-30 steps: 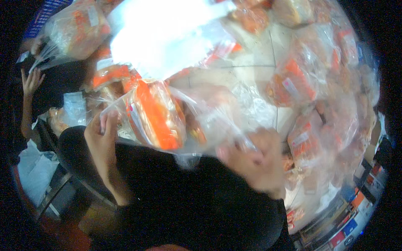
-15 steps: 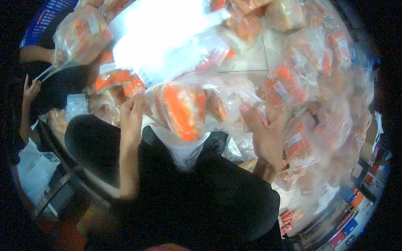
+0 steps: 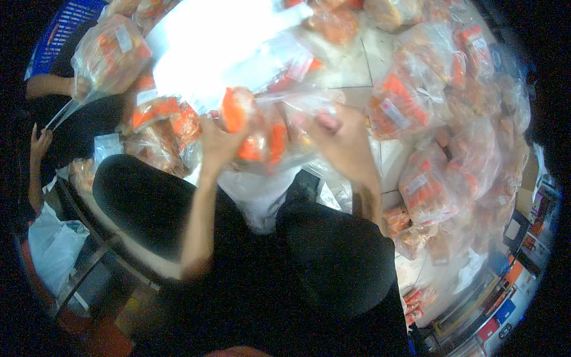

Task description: The person sits on the floor and repeatedly picks up vacuum-sealed chicken packages, places them into a larger clear plastic bag, and ties the bag closed. The person repeats this process with multiple packages, stacking the filled bags on the floor.

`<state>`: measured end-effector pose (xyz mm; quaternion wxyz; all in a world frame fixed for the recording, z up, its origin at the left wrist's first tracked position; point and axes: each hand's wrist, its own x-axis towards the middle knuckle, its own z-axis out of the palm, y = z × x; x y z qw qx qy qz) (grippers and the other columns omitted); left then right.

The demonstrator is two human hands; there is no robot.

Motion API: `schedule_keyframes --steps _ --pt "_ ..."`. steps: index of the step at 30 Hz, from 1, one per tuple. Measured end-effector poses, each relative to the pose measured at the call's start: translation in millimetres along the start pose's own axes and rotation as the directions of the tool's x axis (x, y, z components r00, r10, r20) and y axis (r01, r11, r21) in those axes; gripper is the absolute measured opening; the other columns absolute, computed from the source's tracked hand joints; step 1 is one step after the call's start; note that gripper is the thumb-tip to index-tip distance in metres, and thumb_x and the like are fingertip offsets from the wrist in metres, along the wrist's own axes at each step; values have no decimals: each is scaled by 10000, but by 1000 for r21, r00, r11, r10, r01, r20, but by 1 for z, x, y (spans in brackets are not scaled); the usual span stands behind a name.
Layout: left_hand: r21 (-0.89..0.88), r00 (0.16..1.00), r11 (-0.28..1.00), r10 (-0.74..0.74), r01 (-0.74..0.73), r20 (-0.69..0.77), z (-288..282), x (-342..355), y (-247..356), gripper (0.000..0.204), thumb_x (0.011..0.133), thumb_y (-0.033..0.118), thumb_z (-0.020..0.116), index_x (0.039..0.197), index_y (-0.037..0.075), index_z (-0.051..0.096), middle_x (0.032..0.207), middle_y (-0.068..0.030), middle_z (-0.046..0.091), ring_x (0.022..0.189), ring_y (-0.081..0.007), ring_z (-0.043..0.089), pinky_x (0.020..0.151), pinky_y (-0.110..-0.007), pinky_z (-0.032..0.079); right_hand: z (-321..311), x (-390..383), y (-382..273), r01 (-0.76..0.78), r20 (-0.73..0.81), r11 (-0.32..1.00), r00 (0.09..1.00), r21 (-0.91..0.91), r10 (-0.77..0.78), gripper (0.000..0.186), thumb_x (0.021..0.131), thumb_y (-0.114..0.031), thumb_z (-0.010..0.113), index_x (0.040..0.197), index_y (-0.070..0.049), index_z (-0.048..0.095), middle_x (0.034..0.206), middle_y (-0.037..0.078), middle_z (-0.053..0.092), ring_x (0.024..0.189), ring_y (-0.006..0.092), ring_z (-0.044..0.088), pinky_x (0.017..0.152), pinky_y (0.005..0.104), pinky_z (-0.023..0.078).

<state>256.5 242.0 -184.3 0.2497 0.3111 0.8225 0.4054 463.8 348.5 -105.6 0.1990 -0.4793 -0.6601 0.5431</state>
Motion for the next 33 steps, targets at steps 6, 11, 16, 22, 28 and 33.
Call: schedule_keyframes --steps 6,11,16,22,28,33 --pt "-261 890 869 -337 420 308 -54 -6 -24 675 768 247 845 1155 -123 435 1064 -200 610 905 -196 653 742 -304 562 -34 -7 18 -207 -171 960 970 -187 175 350 813 -269 803 746 11 603 692 -18 533 659 98 492 597 290 422" --pt "-397 932 844 -310 360 185 -43 -14 -27 610 805 187 808 1159 -119 416 1075 -201 611 903 -196 656 738 -297 566 -11 -8 -7 328 -258 937 901 -121 -349 259 850 -115 742 1045 2 618 1007 53 627 928 139 585 840 284 469" --pt "-374 950 874 -270 311 159 -33 -14 -20 636 806 151 799 1175 -128 363 1047 -212 617 887 -205 663 738 -295 566 59 12 -7 5 432 884 874 -467 223 408 898 -327 669 812 70 646 998 256 635 891 325 677 828 392 537" --pt "-397 978 895 -168 205 127 -26 -25 -20 657 771 105 815 1151 -118 328 1010 -215 624 880 -206 668 736 -293 564 101 13 59 97 276 636 943 -766 188 494 930 -353 584 627 36 593 772 296 637 807 422 656 764 492 523" --pt "-437 989 894 -34 93 142 -32 -26 -23 726 689 50 839 1190 -74 330 1098 -220 566 983 -232 632 840 -338 554 74 1 38 224 360 761 933 -609 14 351 955 -213 530 708 28 596 738 233 633 698 430 606 650 488 476" --pt "-357 972 922 -70 150 225 -36 -35 -22 797 639 11 852 1237 -46 328 1189 -209 504 1131 -263 560 962 -380 509 29 12 -11 151 278 833 961 -532 3 340 980 -212 515 766 37 602 713 233 605 641 375 602 601 443 448"
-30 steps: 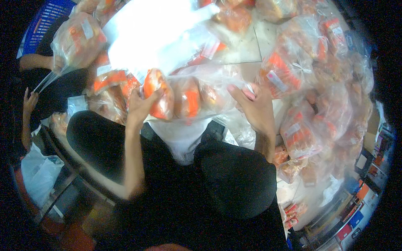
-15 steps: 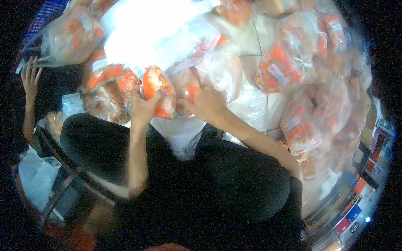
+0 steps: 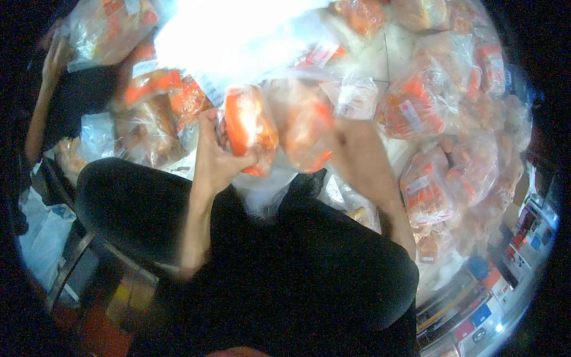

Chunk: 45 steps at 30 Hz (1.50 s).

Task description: The person sits on the floor and repeatedly picks up vacuum-sealed chicken packages, places them into a larger clear plastic bag, and ties the bag closed. The person repeats this process with multiple packages, stacking the filled bags on the floor.

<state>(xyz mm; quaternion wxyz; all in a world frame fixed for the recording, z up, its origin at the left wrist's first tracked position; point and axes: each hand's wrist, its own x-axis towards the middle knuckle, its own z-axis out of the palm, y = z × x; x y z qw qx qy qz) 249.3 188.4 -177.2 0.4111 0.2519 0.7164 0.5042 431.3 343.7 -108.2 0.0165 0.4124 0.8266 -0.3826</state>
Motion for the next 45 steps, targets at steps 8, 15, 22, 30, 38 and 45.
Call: schedule_keyframes --steps 8,15,22,30,38,45 --pt "166 976 967 -207 193 72 18 9 -7 803 644 -6 798 1292 -56 326 1219 -231 548 1142 -304 593 741 -386 628 44 64 35 111 -343 984 938 140 -57 332 966 -156 569 706 44 518 567 139 421 510 134 419 495 353 362" --pt "-17 995 997 -71 70 -76 15 14 -18 682 688 -47 788 1221 -78 364 1062 -190 592 966 -221 649 780 -310 574 61 45 23 247 -507 969 834 -15 -220 318 844 -186 735 906 -3 483 730 142 532 627 237 521 571 353 428" --pt "32 989 994 -100 104 -112 10 13 5 468 742 -91 750 1109 -49 463 919 -52 545 746 -65 536 615 -195 464 71 8 13 40 -414 995 910 88 0 456 763 -170 800 1026 -72 440 690 89 514 584 288 541 545 348 434" --pt "-373 969 902 -244 218 -24 -12 -11 41 171 907 117 716 884 69 554 645 117 391 520 12 310 460 -182 215 26 -10 -12 -15 132 994 991 110 1 345 848 -260 763 997 6 602 602 37 557 502 145 539 512 302 447" --pt "-219 977 952 -204 213 64 6 -34 53 271 994 279 604 808 89 555 653 105 451 555 10 340 492 -183 243 65 4 -40 162 2 972 987 -168 -164 612 803 -361 728 1194 64 529 867 250 647 811 409 653 708 486 528" --pt "-216 966 942 -245 257 80 10 -48 70 331 1003 252 595 749 111 435 693 100 394 611 8 298 532 -189 241 113 25 -48 117 10 993 993 -19 -117 468 771 -304 725 1102 -17 561 976 263 622 845 395 649 673 482 531"
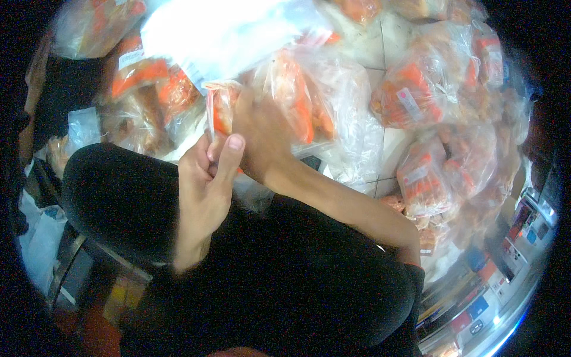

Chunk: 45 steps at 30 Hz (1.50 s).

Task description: The person sits on the floor and repeatedly picks up vacuum-sealed chicken packages, places them into a larger clear plastic bag, and ties the bag closed. The person repeats this process with multiple packages, stacking the filled bags on the floor.

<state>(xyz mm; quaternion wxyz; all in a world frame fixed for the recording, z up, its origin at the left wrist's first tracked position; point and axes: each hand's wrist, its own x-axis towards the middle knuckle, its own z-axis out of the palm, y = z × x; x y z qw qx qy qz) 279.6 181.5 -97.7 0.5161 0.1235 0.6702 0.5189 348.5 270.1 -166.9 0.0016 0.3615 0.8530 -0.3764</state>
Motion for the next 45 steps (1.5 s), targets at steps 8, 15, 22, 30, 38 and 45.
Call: schedule_keyframes --steps 8,15,22,30,38,45 --pt "59 992 991 120 -118 -33 -2 -26 9 387 997 232 606 723 152 345 667 108 344 594 2 266 512 -203 200 41 16 -1 -126 -80 986 990 -114 117 506 805 -352 698 1063 44 519 1124 243 594 848 369 652 626 455 548" --pt "-145 982 976 143 -161 -127 -15 -6 1 386 1007 188 568 712 170 321 608 97 323 533 -6 251 487 -226 180 -39 -10 0 200 80 978 975 65 -205 415 858 -294 701 1130 -4 582 1062 180 638 873 329 636 795 405 509" --pt "-275 982 951 96 -138 -160 -13 7 -6 287 971 226 632 728 146 503 611 102 389 522 -6 261 492 -234 183 -160 -31 42 89 -133 899 978 -428 -160 389 893 -382 710 915 1 644 759 42 565 672 144 520 657 266 449" --pt "-365 977 930 -30 -50 -210 -15 24 1 354 951 214 675 654 145 496 580 111 389 505 3 273 472 -219 189 -172 -16 43 -415 154 831 910 370 386 494 970 -368 609 614 -78 426 587 -32 375 535 85 348 516 303 305" --pt "-327 951 896 255 -300 -175 -60 -56 32 432 972 174 593 591 102 403 542 64 392 449 -19 276 425 -251 157 -218 -111 -53 -318 -30 948 947 11 319 382 912 -351 688 872 10 570 674 81 522 615 162 491 594 361 400" --pt "264 929 939 284 -220 -236 -38 -8 2 418 943 248 652 619 34 496 580 40 408 559 -71 363 496 -291 290 -202 -68 -10 -120 409 992 904 -26 120 465 952 -421 608 831 23 542 776 168 555 713 251 548 670 396 441"
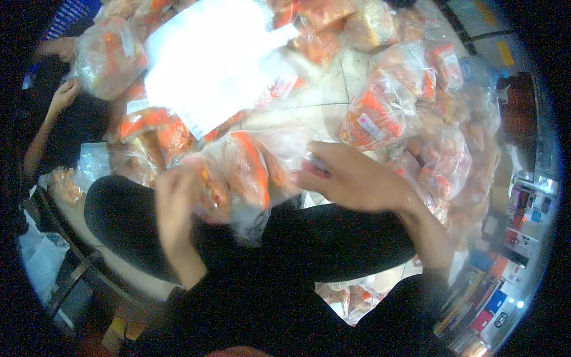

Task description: The person sits on the floor and repeatedly picks up vacuum-sealed chicken packages, places them into a larger clear plastic bag, and ties the bag closed. The person repeats this process with multiple packages, stacking the filled bags on the floor.

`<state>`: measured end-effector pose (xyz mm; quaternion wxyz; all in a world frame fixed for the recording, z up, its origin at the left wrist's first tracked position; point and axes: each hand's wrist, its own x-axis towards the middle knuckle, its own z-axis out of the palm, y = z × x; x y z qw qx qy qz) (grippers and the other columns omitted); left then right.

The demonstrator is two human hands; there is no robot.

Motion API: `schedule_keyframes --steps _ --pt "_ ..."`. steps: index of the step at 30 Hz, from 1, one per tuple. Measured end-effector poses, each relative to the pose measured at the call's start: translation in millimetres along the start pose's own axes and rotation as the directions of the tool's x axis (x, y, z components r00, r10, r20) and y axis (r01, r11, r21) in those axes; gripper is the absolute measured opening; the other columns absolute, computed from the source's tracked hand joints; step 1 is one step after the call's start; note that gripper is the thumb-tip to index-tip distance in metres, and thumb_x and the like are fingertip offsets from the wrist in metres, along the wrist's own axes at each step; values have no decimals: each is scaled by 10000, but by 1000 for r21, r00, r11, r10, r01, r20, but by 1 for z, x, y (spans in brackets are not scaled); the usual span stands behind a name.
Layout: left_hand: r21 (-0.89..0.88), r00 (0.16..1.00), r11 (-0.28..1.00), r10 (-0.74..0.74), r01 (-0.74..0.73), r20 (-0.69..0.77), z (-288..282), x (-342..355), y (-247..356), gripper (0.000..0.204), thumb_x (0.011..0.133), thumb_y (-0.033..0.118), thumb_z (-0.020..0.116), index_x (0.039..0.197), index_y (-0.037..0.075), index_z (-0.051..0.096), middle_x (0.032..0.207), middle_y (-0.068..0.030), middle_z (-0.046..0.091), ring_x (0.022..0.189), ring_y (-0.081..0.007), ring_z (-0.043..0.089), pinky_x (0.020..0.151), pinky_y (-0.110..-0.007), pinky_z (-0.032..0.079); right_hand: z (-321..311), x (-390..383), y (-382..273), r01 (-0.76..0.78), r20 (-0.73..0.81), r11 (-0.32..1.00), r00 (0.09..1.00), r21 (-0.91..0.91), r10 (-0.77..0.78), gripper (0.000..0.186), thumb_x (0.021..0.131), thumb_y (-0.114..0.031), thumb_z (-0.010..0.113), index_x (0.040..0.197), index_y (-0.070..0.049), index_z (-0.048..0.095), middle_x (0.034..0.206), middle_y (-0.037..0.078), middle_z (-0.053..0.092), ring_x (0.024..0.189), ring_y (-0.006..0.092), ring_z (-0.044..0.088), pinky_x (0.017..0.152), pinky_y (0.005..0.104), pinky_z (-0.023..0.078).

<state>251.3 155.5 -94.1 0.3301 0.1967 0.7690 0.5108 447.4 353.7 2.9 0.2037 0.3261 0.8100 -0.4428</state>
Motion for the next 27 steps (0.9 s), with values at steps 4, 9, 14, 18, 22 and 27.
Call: schedule_keyframes --steps 4,9,14,18,22,27 --pt "-92 980 975 -198 200 29 3 12 7 374 973 255 621 661 81 511 604 63 395 572 -33 320 496 -254 250 11 17 9 120 154 990 982 -69 -109 478 970 -428 550 914 44 592 803 240 619 761 335 623 688 408 466" --pt "-371 988 916 145 -155 -54 -47 -39 39 305 991 176 577 720 75 484 569 69 381 475 -18 304 434 -225 210 -9 -50 -20 146 -131 974 977 -176 -170 443 915 -438 668 838 -7 597 647 85 549 552 165 523 545 328 405" --pt "-558 977 826 175 -78 122 -72 -52 54 423 979 191 576 606 93 403 492 25 395 389 -59 318 374 -257 233 -39 -72 -47 108 -185 994 977 22 -102 359 936 -362 662 875 -11 616 635 -8 524 535 64 475 499 262 361" --pt "-145 999 989 -14 7 -50 -7 7 3 387 968 224 614 639 55 501 544 4 447 494 -68 420 446 -264 315 -21 24 -5 154 -152 987 978 45 -146 378 967 -341 617 1041 30 616 776 21 594 659 62 526 580 258 420" --pt "1 993 997 -83 83 87 16 35 -25 403 975 273 616 653 57 507 588 11 481 533 -58 445 482 -260 336 -9 86 6 -29 93 956 996 290 2 565 966 -401 614 1261 67 500 823 86 611 734 132 559 764 325 465" --pt "-202 987 966 -164 160 -2 11 37 -34 392 967 283 635 688 19 556 571 -3 522 529 -51 443 490 -256 335 -19 93 -6 -23 -4 971 1000 238 24 856 917 -497 655 1457 69 307 804 112 618 738 142 565 803 362 471"
